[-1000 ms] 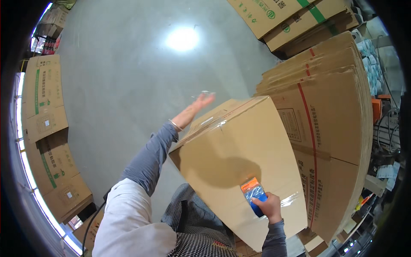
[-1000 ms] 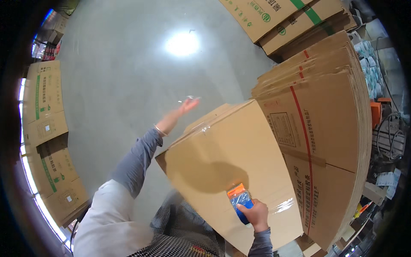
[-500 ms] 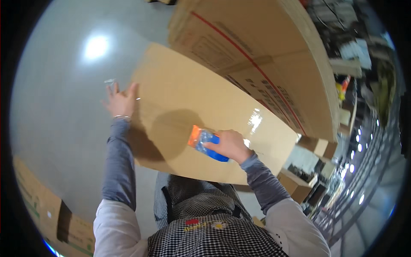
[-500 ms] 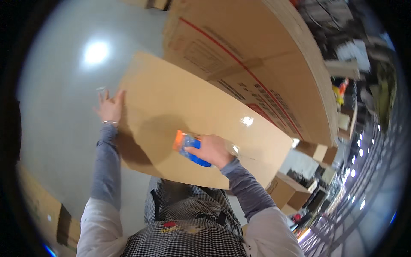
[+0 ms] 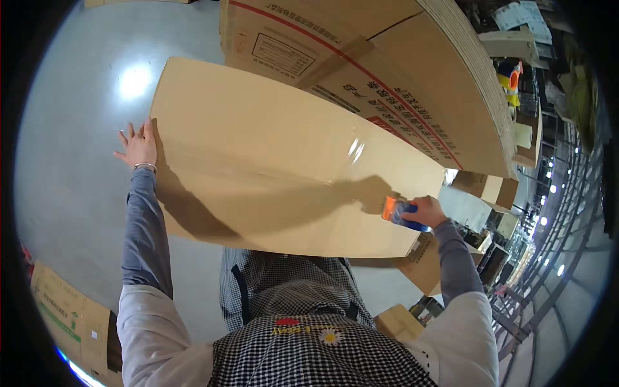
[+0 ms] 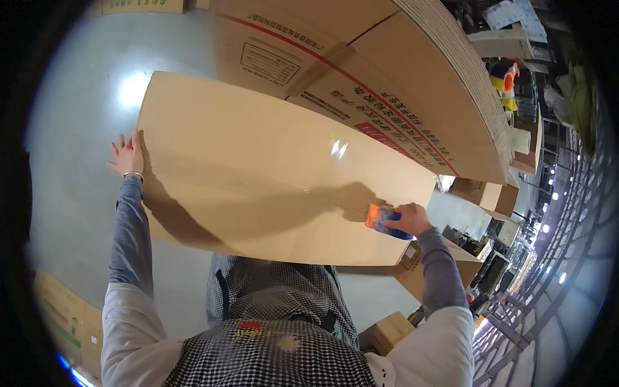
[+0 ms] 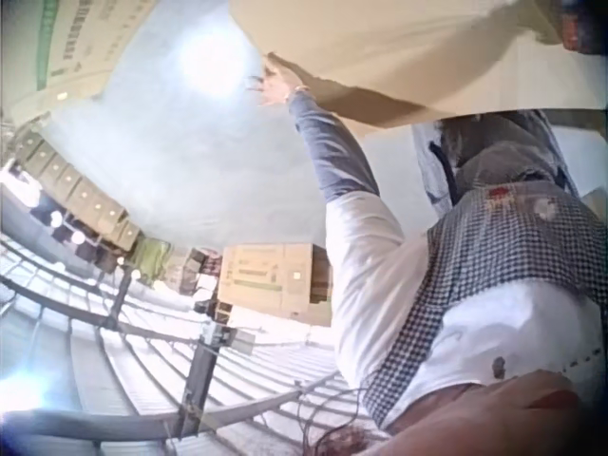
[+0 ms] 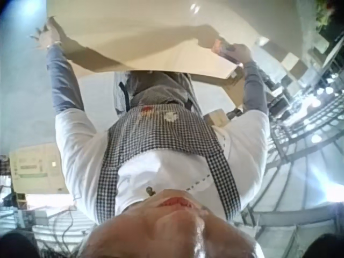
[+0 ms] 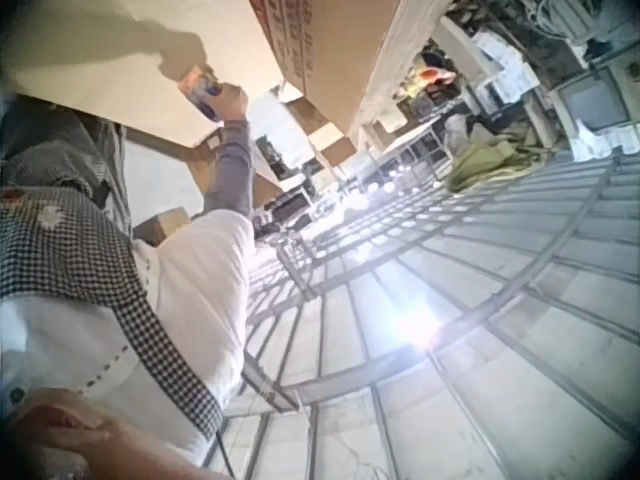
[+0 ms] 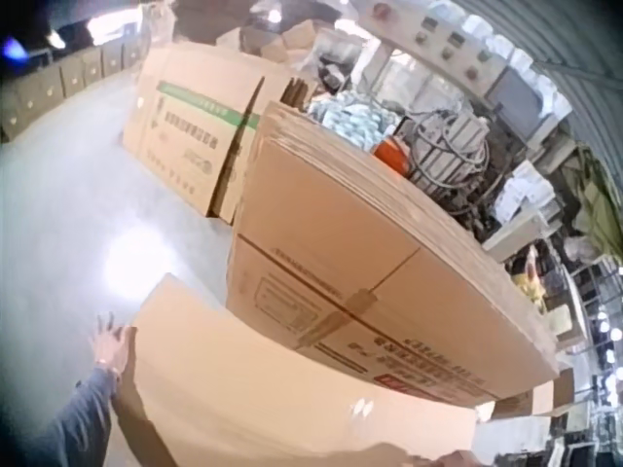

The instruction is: The recorder uses a tape dispenser to seal cardboard boxes in a warehouse.

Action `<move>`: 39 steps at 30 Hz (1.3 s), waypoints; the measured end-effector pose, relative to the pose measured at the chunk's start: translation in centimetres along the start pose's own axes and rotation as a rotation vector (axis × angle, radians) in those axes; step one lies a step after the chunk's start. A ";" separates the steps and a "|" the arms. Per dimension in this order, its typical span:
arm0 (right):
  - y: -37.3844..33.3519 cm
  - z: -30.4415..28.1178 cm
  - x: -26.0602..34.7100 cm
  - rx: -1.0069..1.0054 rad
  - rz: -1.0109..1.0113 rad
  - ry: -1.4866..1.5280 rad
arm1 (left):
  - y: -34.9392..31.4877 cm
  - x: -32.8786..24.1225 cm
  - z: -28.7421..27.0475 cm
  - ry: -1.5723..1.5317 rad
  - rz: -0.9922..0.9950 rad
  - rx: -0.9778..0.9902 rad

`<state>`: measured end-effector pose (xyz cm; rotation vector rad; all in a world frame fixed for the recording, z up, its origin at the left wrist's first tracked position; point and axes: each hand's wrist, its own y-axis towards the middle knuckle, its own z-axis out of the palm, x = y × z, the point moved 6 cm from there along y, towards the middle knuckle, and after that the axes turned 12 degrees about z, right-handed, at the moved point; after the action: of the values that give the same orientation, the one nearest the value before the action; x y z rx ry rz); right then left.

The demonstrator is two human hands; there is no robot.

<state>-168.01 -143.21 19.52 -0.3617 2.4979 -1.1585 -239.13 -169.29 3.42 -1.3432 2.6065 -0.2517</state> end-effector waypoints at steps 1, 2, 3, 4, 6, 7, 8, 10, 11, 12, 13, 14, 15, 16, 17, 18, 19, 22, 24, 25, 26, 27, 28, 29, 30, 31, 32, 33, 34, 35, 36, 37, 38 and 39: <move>1.3 1.3 0.3 0.003 -0.019 0.013 | -0.4 0.0 -1.1 0.067 0.026 -0.125; 2.6 2.1 1.3 -0.042 -0.045 -0.025 | -0.6 0.6 -1.0 0.089 0.021 -0.141; 3.8 2.6 1.9 -0.090 -0.072 -0.061 | -1.3 0.4 -2.2 0.188 0.100 -0.372; 4.5 2.7 1.7 -0.068 -0.134 -0.018 | -2.3 0.2 -3.5 0.290 0.186 -0.600; 4.0 2.4 0.7 -0.068 -0.138 0.030 | -5.8 -5.5 -5.1 0.153 0.254 -0.664; 3.5 2.0 -0.1 -0.073 -0.135 0.057 | -8.9 -9.9 -6.0 -0.003 0.310 -0.718; 3.8 2.4 -0.4 -0.007 -0.090 0.016 | -13.0 -16.0 -6.4 -0.186 0.489 -0.701; 3.8 3.3 -0.9 -0.053 -0.136 0.022 | -21.1 -27.0 -3.7 -0.284 0.642 -0.507; 3.8 3.4 -0.9 -0.093 -0.161 0.019 | -25.1 -32.2 -0.9 -0.095 0.815 -0.379; 3.6 3.6 -1.2 -0.060 -0.153 0.018 | -29.2 -38.1 0.8 -0.075 0.799 -0.183; 3.1 3.1 -1.4 -0.070 -0.165 0.032 | -32.8 -42.2 1.8 -0.165 0.877 -0.194; 2.5 2.9 -1.7 -0.051 -0.183 0.024 | -33.9 -44.1 3.6 -0.152 0.884 -0.203; 2.0 3.0 -2.2 -0.028 -0.194 0.013 | -34.7 -45.3 6.1 -0.199 0.789 -0.118; 1.9 3.3 -3.3 -0.029 -0.178 0.023 | -35.5 -47.1 8.1 -0.255 0.701 -0.026; 1.7 3.5 -4.2 -0.011 -0.292 0.127 | -35.1 -47.6 8.0 -0.149 0.635 -0.015; 1.1 3.6 -5.7 0.007 -0.421 0.227 | -34.9 -46.8 8.4 -0.164 0.641 -0.078; 0.8 3.9 -8.9 0.012 -0.395 0.229 | -34.7 -46.7 8.7 -0.087 0.635 -0.098; -0.6 5.1 -18.0 -0.032 -0.489 0.309 | -34.8 -47.0 8.9 0.024 0.683 -0.183; -0.9 5.9 -26.9 0.046 -0.304 0.297 | -34.6 -46.8 8.7 0.043 0.696 -0.214; -0.5 7.4 -32.4 0.015 -0.204 0.210 | -34.7 -47.2 9.1 0.054 0.703 -0.229; 0.4 9.5 -36.2 -0.012 -0.110 0.127 | -34.9 -47.7 9.3 0.047 0.708 -0.226; 1.3 11.0 -36.8 -0.006 -0.105 0.132 | -35.1 -48.3 9.7 0.048 0.716 -0.220; 2.2 12.2 -37.8 -0.047 -0.005 0.088 | -35.5 -48.9 9.9 0.035 0.726 -0.232; 3.7 13.7 -38.4 -0.088 0.078 0.044 | -36.0 -48.9 9.8 0.035 0.726 -0.247; 5.3 15.3 -36.9 -0.107 0.102 0.080 | -36.3 -49.2 10.0 0.039 0.722 -0.247; 7.1 17.2 -34.5 -0.130 0.132 0.115 | -36.6 -49.8 10.1 0.052 0.731 -0.278; 9.9 21.4 -33.2 -0.190 0.187 0.135 | -36.6 -50.9 10.3 0.055 0.748 -0.312; 12.4 24.0 -32.0 -0.255 0.228 0.159 | -36.2 -51.6 10.4 0.053 0.749 -0.327; 12.9 22.8 -29.3 -0.261 0.176 0.176 | -35.7 -49.8 9.8 0.090 0.747 -0.317; 12.5 21.1 -26.1 -0.222 0.150 0.218 | -35.4 -46.8 8.6 0.144 0.731 -0.305; 12.0 19.9 -24.0 -0.183 0.140 0.249 | -35.5 -45.3 8.6 0.184 0.706 -0.224; 13.6 22.0 -25.5 -0.114 0.131 0.177 | -35.1 -46.1 9.0 0.197 0.701 -0.153; 13.8 21.8 -24.6 -0.003 0.185 0.124 | -35.5 -46.3 8.0 0.193 0.665 -0.014; 13.9 21.1 -22.6 -0.069 0.138 0.100 | -35.8 -45.6 7.9 0.201 0.696 -0.084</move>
<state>-139.80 -140.29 1.05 -0.1493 2.6081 -1.0620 -183.18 -153.05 8.79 -0.3734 3.0821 -0.1681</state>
